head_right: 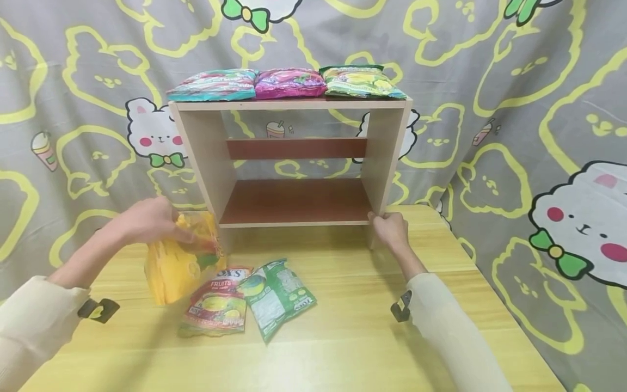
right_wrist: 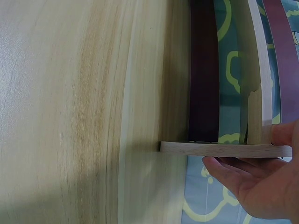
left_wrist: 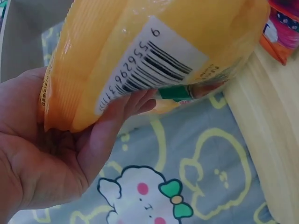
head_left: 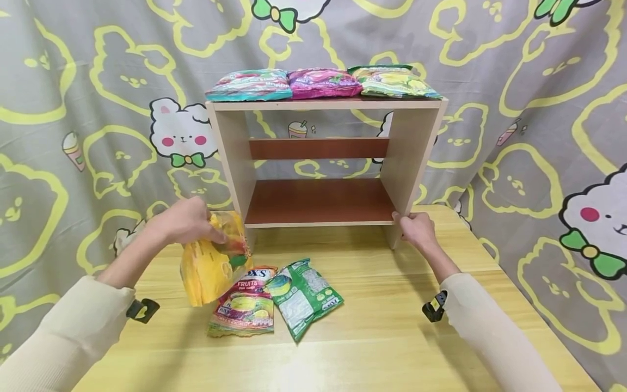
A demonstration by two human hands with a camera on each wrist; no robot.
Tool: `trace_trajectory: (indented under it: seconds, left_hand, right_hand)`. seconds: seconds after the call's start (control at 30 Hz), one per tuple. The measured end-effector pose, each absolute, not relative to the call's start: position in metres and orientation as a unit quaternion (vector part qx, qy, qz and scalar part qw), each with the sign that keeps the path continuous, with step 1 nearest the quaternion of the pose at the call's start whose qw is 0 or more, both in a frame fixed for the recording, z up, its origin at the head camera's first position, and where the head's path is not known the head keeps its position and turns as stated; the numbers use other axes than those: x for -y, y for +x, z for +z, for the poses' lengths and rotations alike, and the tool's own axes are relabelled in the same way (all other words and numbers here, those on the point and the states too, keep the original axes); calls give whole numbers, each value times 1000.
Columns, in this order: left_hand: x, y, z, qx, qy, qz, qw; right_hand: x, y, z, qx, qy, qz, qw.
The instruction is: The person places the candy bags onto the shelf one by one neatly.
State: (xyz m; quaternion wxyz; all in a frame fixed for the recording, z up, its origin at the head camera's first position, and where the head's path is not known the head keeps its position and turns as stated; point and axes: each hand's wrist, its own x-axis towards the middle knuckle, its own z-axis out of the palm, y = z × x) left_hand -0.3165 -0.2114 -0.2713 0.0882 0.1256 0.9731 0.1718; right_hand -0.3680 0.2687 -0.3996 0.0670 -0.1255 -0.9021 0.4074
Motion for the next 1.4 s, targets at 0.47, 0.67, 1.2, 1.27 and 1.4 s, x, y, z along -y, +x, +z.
trace_trajectory:
  seconds: [0.47,0.67,1.2,1.27,1.4]
  left_hand:
    - [174,-315,-265,-968,154,182,76]
    - [152,-322,-260,-965,162,196,56]
    - [102,-344,-266,-913,58,404,33]
    - [96,-348,-271,-889,40,456,27]
    - [87,-356,-282,-840,14,542,11]
  right_hand:
    - [-271,-368,-401,900,-124,413,64]
    - [-270,-368,-399,900,-122,414,59]
    - [-267,-367,-396,892,-127,429,62]
    - [-268,-367,-397,892,-129,428,63]
    - [-268,-369,-398,894,-133,422,67]
